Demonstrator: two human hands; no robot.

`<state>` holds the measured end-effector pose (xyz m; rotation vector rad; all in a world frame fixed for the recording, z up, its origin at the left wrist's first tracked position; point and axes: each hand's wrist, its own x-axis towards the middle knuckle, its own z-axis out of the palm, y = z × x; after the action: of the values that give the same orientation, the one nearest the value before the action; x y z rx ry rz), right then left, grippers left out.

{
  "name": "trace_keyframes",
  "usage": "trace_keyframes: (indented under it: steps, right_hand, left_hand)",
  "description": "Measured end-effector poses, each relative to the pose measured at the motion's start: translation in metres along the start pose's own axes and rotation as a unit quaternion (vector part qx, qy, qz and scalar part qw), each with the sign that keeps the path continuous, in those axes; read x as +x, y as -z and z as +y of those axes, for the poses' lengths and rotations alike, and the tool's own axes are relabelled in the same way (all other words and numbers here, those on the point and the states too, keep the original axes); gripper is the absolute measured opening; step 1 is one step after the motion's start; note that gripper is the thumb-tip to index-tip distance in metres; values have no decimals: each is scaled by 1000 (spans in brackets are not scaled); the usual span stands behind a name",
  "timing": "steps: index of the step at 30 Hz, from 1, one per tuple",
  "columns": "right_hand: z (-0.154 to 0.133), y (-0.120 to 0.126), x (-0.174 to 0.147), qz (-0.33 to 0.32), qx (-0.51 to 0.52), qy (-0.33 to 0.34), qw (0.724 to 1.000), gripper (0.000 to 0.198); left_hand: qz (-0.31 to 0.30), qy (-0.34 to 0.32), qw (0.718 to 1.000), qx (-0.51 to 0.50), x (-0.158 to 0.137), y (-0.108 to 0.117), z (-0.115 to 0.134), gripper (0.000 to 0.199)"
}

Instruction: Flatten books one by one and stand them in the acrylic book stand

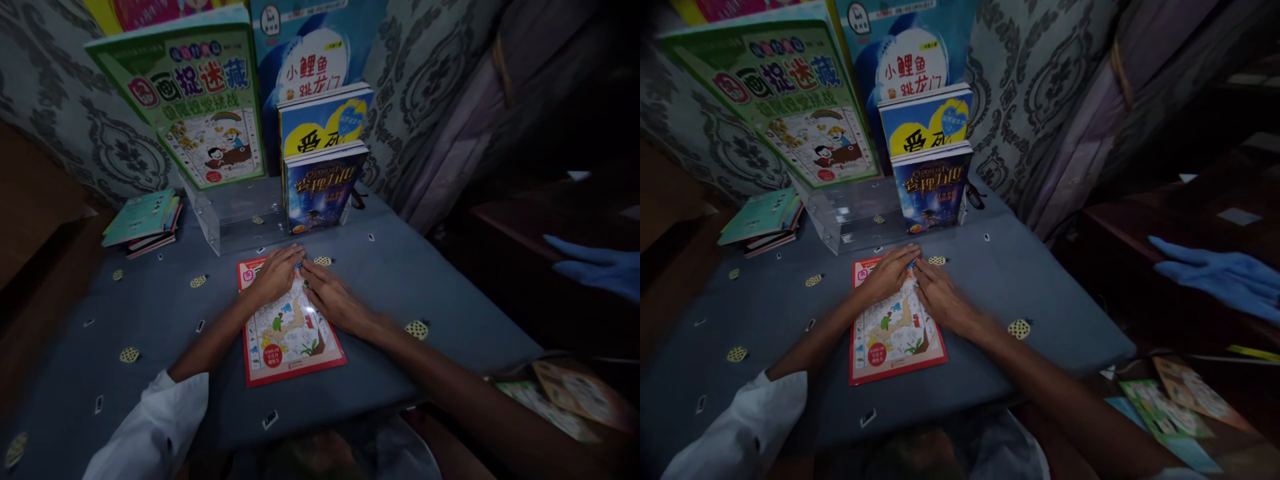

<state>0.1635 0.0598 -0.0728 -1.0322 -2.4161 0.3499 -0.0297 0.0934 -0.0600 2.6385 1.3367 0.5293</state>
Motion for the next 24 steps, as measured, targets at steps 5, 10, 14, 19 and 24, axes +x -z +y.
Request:
trace_keyframes:
  steps: [5, 10, 14, 19, 24]
  right_hand:
    - [-7, 1, -9, -11, 9, 0, 1000, 47]
    - [-10, 3, -21, -17, 28, -1, 999, 49]
    - [-15, 5, -32, -18, 47, -1, 999, 49]
    - [-21, 8, -51, -17, 54, 9, 998, 47]
    - [-34, 15, -74, -14, 69, 8, 998, 47]
  left_hand:
    - [-7, -21, 1000, -1, -2, 0, 2, 53]
    - [-19, -52, 998, 4, -10, 4, 13, 48]
    - [-31, -54, 998, 12, -18, 5, 27, 50]
    - [-45, -58, 997, 17, -30, 5, 46, 49]
    - [-76, -60, 995, 19, -44, 8, 64, 51]
